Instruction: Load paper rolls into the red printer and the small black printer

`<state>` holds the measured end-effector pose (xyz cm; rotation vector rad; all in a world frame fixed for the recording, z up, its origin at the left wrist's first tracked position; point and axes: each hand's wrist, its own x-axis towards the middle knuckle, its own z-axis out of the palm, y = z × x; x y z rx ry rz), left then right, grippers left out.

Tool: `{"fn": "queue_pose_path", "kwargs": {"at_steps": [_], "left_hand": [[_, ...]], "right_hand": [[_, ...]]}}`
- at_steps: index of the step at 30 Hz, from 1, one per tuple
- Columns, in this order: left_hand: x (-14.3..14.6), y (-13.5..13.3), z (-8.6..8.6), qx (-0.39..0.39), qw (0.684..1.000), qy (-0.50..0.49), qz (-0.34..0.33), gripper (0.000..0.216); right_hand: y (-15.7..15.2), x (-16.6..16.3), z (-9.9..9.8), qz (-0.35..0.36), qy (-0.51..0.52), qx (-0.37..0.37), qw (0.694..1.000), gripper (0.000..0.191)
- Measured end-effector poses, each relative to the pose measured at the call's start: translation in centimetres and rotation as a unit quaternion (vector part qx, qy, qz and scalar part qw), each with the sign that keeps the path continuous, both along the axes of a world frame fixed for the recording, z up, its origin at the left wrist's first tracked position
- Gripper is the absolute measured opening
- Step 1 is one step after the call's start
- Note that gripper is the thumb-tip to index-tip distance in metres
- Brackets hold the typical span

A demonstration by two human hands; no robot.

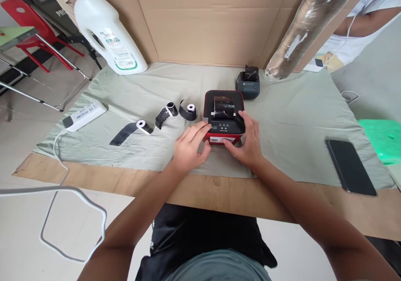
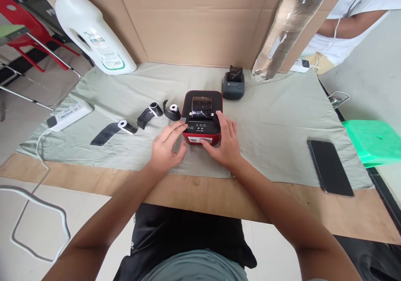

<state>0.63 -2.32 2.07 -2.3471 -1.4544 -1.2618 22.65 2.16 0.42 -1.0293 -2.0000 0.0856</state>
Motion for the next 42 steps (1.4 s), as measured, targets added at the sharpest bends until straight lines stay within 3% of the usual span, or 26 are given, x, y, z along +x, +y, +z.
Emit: {"fn": "queue_pose_path", "kwargs": {"at_steps": [7,14,21,25,29,35,39,42], "left_hand": [[0.0,1.4,0.0,-0.071,0.997,-0.018,0.027,0.053],[-1.2,1.4,-1.1,-0.022,0.996,-0.058,-0.066,0.052],[-0.4,4.2,2.6,-0.144,0.979,-0.115,-0.088,0.047],[-0.5,6.7,4.4,-0.195,0.966,-0.12,-0.117,0.029],[0.1,7.7,4.3,-0.214,0.959,-0.119,-0.145,0.028],[1.3,8.1,3.2,-0.168,0.953,-0.199,-0.153,0.022],[1.3,7.7,3.2,-0.198,0.936,-0.236,-0.167,0.019],[1.1,7.4,3.3,-0.188,0.941,-0.23,-0.161,0.018]], "right_hand": [[0.7,0.9,0.9,0.034,0.007,0.006,0.999,0.092],[2.8,1.9,4.4,0.065,0.017,-0.03,0.997,0.059],[8.0,1.2,10.5,0.047,-0.024,-0.111,0.992,0.038],[9.8,1.2,12.4,0.05,-0.031,-0.167,0.984,0.035],[9.9,1.3,12.8,0.048,-0.019,-0.199,0.979,0.031],[9.6,1.7,12.6,0.065,-0.013,-0.22,0.973,0.029],[9.7,1.3,12.6,0.055,-0.014,-0.199,0.978,0.028],[9.8,1.0,12.5,0.047,-0.011,-0.181,0.982,0.028]]}}
